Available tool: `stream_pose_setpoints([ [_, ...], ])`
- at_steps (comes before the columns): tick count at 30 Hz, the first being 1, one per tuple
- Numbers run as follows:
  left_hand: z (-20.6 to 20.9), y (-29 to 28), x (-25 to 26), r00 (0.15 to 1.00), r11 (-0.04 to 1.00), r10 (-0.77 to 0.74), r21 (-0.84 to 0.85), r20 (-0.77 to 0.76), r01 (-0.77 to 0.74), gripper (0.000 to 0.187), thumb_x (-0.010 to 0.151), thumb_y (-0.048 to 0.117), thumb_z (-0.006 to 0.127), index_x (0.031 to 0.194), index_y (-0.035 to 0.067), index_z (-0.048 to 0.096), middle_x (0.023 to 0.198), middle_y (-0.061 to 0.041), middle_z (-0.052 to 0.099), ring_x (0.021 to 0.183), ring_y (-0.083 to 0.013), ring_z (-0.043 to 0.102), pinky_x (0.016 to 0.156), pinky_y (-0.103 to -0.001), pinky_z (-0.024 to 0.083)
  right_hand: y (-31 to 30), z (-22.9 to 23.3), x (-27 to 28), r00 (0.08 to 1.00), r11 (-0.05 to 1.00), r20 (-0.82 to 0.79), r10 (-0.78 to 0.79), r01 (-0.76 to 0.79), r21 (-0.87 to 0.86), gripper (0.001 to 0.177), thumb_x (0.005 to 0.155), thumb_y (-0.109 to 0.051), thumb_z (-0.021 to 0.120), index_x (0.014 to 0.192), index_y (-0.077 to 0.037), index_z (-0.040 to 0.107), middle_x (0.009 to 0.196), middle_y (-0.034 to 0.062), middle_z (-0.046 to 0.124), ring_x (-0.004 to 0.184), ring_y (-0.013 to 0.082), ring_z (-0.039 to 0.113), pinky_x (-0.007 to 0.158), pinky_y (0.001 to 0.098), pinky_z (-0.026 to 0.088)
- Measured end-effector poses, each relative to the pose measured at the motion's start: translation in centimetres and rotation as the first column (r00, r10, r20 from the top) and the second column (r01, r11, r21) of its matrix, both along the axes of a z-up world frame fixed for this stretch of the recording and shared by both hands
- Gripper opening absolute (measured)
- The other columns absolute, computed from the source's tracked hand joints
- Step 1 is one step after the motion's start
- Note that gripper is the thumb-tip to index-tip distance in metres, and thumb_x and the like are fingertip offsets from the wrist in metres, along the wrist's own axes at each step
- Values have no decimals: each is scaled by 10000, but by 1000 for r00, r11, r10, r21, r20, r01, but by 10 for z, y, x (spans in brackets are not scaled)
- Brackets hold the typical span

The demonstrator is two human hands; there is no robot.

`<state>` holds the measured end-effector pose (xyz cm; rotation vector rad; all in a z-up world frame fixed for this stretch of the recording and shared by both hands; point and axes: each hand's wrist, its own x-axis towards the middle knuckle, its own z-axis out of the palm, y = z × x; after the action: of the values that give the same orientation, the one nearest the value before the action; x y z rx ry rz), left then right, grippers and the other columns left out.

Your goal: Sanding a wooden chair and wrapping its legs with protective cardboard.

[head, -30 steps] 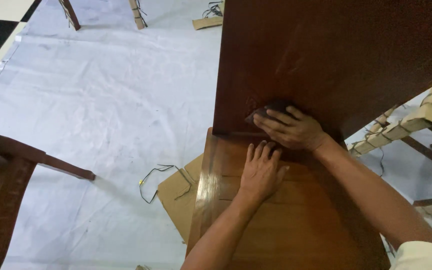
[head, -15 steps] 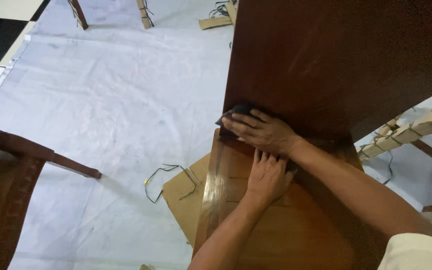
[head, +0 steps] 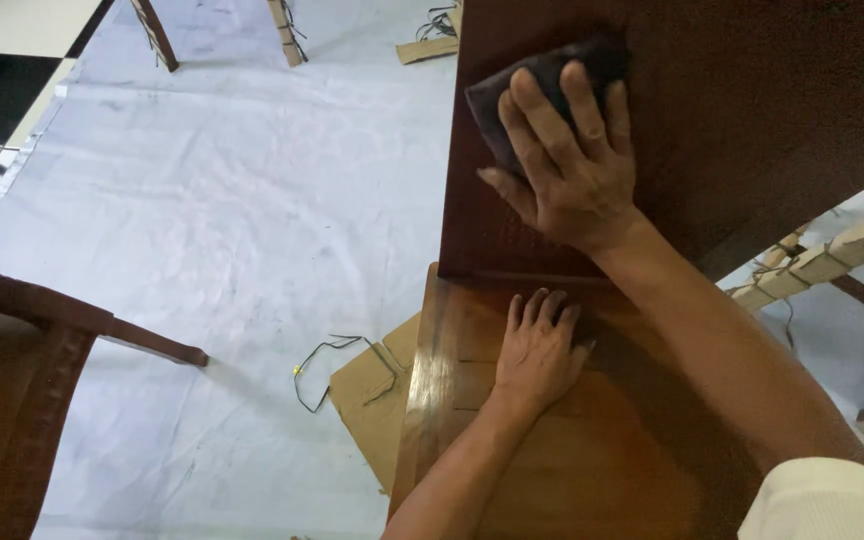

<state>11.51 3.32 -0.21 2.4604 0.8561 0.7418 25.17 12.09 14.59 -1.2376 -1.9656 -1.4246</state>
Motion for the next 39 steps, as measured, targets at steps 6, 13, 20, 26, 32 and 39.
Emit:
stream_pose_setpoints([
  [6,-5,-2,-1,1000,999,3,37,9,-4,546,927,372,682,1352,40,603,1461,-197,536,1430,-393,421,1218,-600,231,-16,-8,4,969,1000,248,2,-1,-4,540,1132,-482,561,1596,-206,585,1704,-4,382,1627,270,206,1355,502,95],
  [13,-3,-1,-2,1000,999,8,44,26,-9,534,922,378,689,1336,50,610,1450,-183,543,1429,-382,426,1223,-594,232,-11,40,65,981,986,135,-140,126,107,662,1136,-514,522,1669,-121,534,1699,97,398,1577,358,219,1298,557,111],
  [20,-3,0,-2,1000,998,0,61,-1,0,544,935,383,680,1351,42,601,1456,-184,537,1424,-380,421,1219,-583,230,-15,25,60,993,988,-29,-114,117,100,681,1134,-510,501,1631,-46,464,1686,138,362,1583,409,175,1299,613,156],
  [26,-6,-1,-2,1000,997,-4,82,8,3,536,940,376,684,1352,46,593,1457,-180,534,1425,-375,424,1219,-575,244,-33,2,84,968,987,200,-152,138,82,672,1157,-518,469,1717,-146,454,1766,52,316,1643,342,162,1338,564,136],
  [32,-1,1,-4,1000,997,-6,79,24,4,524,924,363,705,1331,52,596,1450,-168,530,1415,-379,424,1210,-576,250,-41,20,117,987,980,-24,-156,158,124,688,1146,-491,484,1703,-89,433,1744,107,319,1609,397,175,1315,609,151],
  [39,1,-1,-4,1000,997,-13,82,27,11,507,919,349,709,1319,58,596,1432,-168,537,1399,-390,439,1197,-586,260,-47,-3,97,973,981,-187,-133,157,116,649,1163,-467,504,1650,-50,398,1689,164,351,1578,446,186,1289,627,159],
])
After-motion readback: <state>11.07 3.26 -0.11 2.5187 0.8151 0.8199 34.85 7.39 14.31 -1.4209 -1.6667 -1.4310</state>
